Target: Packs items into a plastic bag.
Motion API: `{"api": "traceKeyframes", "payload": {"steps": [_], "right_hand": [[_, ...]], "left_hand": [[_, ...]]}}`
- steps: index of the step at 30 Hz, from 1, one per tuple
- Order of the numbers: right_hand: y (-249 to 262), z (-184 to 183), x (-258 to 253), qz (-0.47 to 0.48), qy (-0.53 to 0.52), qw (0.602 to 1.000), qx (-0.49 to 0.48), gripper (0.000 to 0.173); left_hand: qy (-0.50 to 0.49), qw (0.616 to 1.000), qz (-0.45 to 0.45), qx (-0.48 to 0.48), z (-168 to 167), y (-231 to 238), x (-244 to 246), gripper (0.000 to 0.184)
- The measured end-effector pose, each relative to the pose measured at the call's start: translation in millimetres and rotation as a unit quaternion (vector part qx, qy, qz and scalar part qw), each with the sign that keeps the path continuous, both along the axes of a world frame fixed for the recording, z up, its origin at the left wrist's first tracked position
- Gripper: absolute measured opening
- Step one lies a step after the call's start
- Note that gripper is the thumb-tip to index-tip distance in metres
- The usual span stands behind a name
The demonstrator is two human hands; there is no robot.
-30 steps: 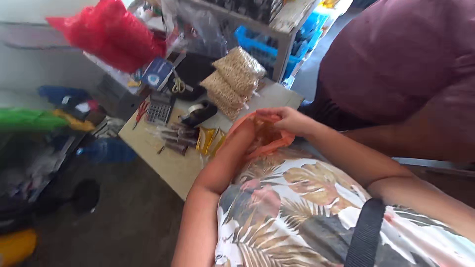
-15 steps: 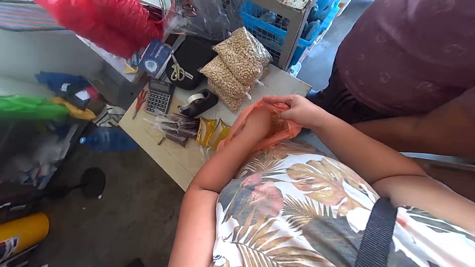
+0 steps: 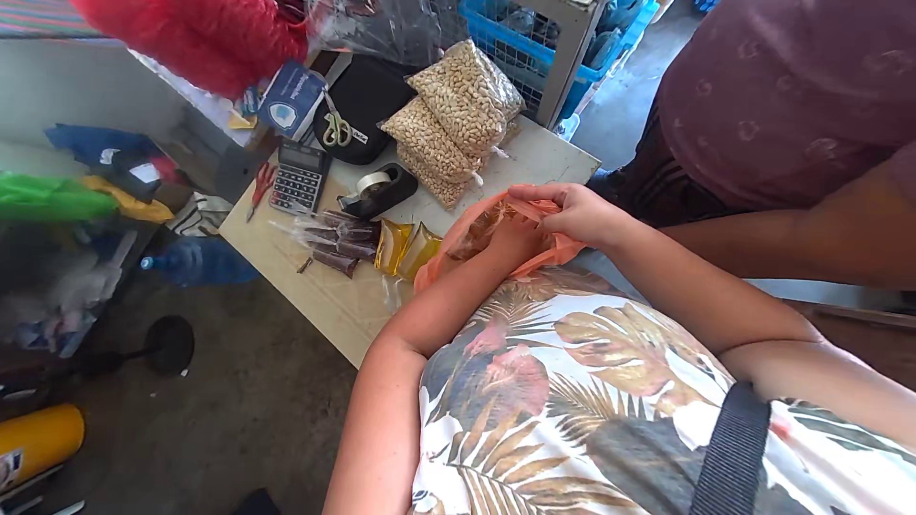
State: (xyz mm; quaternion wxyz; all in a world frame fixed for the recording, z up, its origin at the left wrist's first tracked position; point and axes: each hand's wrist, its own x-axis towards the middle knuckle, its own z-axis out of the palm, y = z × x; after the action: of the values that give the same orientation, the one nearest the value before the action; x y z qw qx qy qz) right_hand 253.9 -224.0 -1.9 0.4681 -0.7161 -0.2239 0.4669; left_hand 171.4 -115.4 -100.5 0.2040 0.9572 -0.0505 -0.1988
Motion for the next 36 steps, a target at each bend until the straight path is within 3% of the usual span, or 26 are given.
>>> {"api": "traceKeyframes", "payload": {"steps": [4,7,11,18,24,28,34,36], "right_hand": [[-4,2,-3,0.001,-0.01,1.0,-0.001,0.065],[-7,6,-1,-0.002,-0.012,1.0,-0.007,0.067],[-12,12,0,-0.024,0.009,0.999,-0.026,0.068],[-20,8,2,-0.03,0.008,1.0,-0.004,0.066],[-13,8,-1,-0.015,0.001,1.0,0.002,0.068],[-12,2,-1,-0.003,-0.003,1.0,-0.009,0.067],[-20,-1,0,0.0,-0.022,0.999,-0.024,0.067],[-22,-2,-1,0.003,-0.033,0.999,-0.018,0.068]], "left_hand": [[0.046,0.998,0.039,-0.018,4,-3,3,0.032],[0.029,0.997,0.064,-0.019,-8,3,4,0.034],[0.031,0.995,0.085,-0.047,0,12,0,0.047],[0.04,0.986,0.121,-0.104,16,21,-25,0.045],[-0.053,0.987,0.079,-0.126,-10,17,-28,0.032],[-0.001,0.994,0.087,-0.065,-19,20,-21,0.03],[-0.032,0.993,0.072,-0.089,-11,22,-33,0.025],[0.007,0.995,0.073,-0.067,-11,21,-32,0.027]]}}
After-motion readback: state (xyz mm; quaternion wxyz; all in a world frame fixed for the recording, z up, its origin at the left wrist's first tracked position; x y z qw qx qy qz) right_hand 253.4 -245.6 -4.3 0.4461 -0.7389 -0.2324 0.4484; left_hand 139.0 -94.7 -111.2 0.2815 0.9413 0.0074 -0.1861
